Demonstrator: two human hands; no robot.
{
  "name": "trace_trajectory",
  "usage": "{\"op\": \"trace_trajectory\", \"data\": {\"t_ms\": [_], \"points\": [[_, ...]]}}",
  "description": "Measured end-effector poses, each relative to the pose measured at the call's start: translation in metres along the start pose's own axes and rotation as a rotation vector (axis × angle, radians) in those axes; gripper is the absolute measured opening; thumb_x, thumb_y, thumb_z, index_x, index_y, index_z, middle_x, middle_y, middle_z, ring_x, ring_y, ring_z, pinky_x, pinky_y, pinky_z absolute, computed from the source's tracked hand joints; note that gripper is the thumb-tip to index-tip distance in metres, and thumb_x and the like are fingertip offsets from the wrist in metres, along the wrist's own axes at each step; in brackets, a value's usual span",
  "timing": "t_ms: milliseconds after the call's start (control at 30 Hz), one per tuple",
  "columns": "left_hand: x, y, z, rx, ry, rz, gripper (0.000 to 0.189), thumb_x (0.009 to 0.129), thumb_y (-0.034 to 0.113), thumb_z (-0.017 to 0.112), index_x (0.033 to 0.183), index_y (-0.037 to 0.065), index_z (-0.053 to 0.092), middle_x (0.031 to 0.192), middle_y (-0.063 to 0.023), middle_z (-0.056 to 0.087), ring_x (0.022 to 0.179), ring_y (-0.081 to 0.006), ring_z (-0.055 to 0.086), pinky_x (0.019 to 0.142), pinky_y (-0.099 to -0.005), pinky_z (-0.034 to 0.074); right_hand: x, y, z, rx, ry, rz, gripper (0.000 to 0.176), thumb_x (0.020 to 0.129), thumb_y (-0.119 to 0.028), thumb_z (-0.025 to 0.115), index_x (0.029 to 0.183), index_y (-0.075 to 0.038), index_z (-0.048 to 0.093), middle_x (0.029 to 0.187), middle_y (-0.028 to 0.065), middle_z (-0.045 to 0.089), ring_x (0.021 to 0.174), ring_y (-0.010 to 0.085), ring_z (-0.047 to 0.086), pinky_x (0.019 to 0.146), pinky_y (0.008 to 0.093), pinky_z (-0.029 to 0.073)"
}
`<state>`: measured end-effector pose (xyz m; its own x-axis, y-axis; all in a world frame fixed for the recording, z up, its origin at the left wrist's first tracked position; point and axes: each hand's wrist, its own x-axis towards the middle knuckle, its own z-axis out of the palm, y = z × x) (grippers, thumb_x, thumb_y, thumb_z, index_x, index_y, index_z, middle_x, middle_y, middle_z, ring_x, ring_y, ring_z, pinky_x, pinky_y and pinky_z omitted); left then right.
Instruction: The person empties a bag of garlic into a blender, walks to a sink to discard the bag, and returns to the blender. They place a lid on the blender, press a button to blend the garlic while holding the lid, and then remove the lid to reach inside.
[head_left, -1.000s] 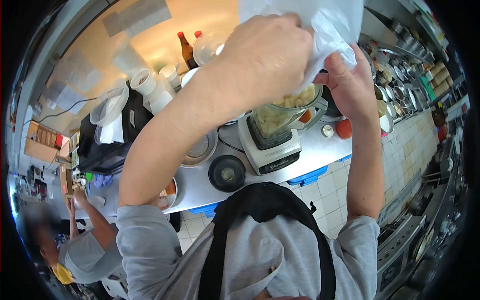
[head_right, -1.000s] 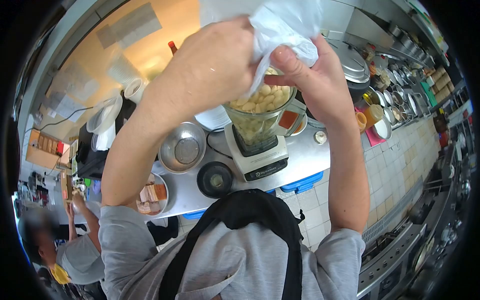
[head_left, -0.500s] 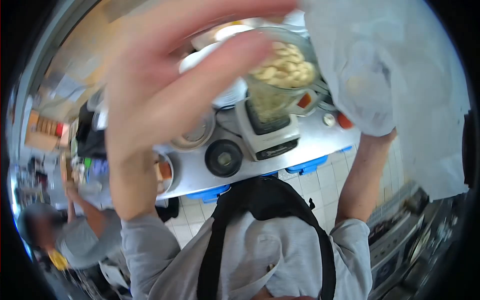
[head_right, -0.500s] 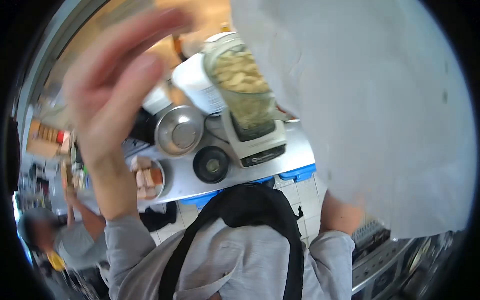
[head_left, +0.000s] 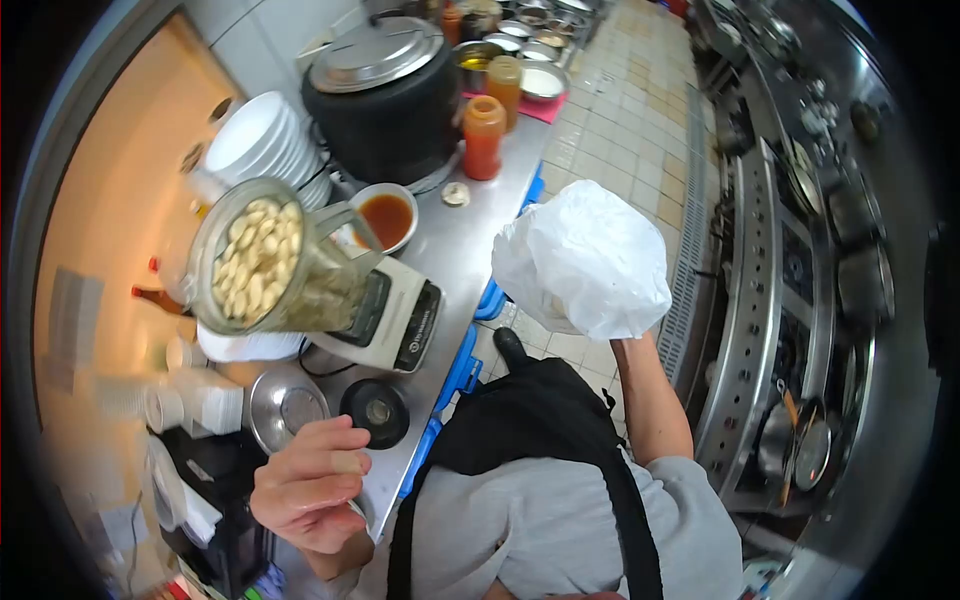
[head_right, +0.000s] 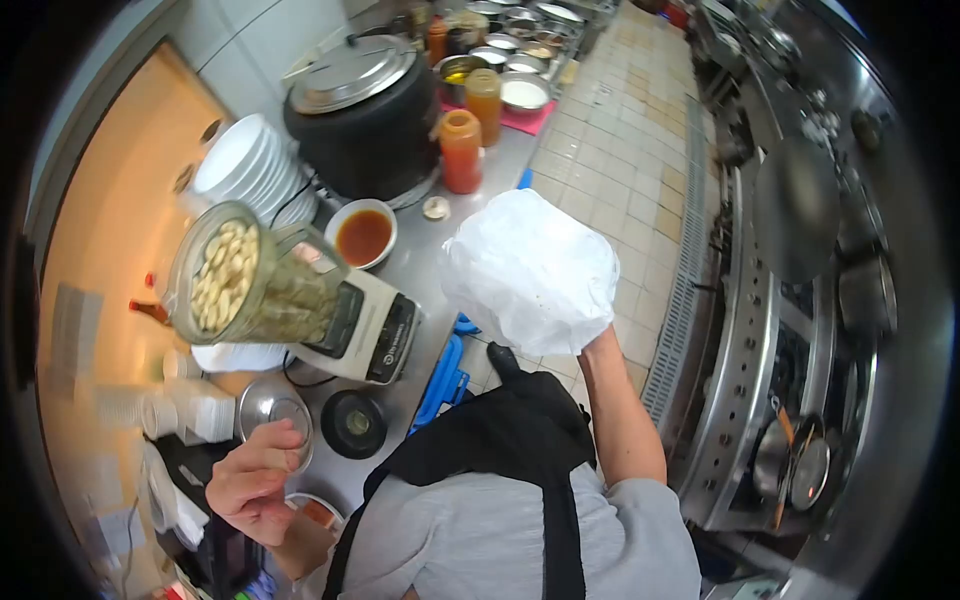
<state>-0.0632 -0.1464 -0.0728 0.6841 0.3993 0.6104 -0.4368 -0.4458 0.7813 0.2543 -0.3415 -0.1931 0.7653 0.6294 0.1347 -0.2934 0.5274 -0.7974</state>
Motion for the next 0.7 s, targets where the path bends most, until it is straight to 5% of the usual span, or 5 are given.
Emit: {"op": "trace_trajectory", "data": {"t_ms": [267, 433, 600, 667, 700], "points": [[0.032, -0.054, 0.086, -0.288, -0.196, -0.113, 0.041, 0.086, 0.027, 0.079, 0.109, -0.004, 0.069, 0.101, -0.0241, 0.071, 0.097, -0.041, 0.071, 0.093, -0.0557, 0.053, -0.043, -0.04, -0.116, -0.019, 0.239, -0.036, 0.051, 0.099, -0.025, 0.06, 0.143, -0.002, 0.048, 0.138, 0.0164, 0.058, 0.121, 0.0303, 0.062, 0.1, 0.0466, 0.054], [0.05, -0.096, 0.173, -0.282, -0.289, -0.392, 0.045, 0.087, -0.004, 0.063, 0.132, -0.004, 0.06, 0.125, -0.0211, 0.065, 0.115, -0.0308, 0.065, 0.103, -0.04, 0.048, -0.066, -0.073, -0.2, -0.023, 0.436, -0.045, 0.051, 0.1, -0.028, 0.057, 0.143, -0.002, 0.048, 0.138, 0.0173, 0.058, 0.122, 0.0307, 0.062, 0.1, 0.0465, 0.054], [0.057, -0.159, 0.281, -0.077, -0.32, -0.684, 0.058, 0.093, 0.001, 0.064, 0.148, 0.002, 0.046, 0.133, -0.0174, 0.061, 0.114, -0.0235, 0.064, 0.099, -0.034, 0.049, -0.082, -0.118, -0.295, 0.094, 0.598, -0.102, 0.051, 0.101, -0.031, 0.055, 0.143, -0.002, 0.048, 0.139, 0.0175, 0.057, 0.123, 0.0319, 0.061, 0.101, 0.0476, 0.054], [0.048, -0.192, 0.311, 0.041, -0.37, -0.783, 0.066, 0.093, 0.007, 0.067, 0.153, 0.005, 0.039, 0.138, -0.0186, 0.057, 0.113, -0.0237, 0.063, 0.096, -0.0348, 0.051, -0.088, -0.138, -0.341, -0.024, 0.515, -0.203, 0.053, 0.101, -0.032, 0.055, 0.145, -0.003, 0.046, 0.14, 0.017, 0.056, 0.124, 0.0319, 0.06, 0.101, 0.0483, 0.054], [0.04, -0.209, 0.323, 0.139, -0.417, -0.818, 0.071, 0.093, 0.01, 0.068, 0.155, 0.007, 0.035, 0.14, -0.0196, 0.055, 0.112, -0.0243, 0.063, 0.094, -0.0358, 0.052, -0.097, -0.142, -0.37, 0.207, 0.561, -0.116, 0.055, 0.101, -0.032, 0.055, 0.146, -0.003, 0.044, 0.142, 0.0163, 0.055, 0.125, 0.0321, 0.059, 0.101, 0.0479, 0.054]]}}
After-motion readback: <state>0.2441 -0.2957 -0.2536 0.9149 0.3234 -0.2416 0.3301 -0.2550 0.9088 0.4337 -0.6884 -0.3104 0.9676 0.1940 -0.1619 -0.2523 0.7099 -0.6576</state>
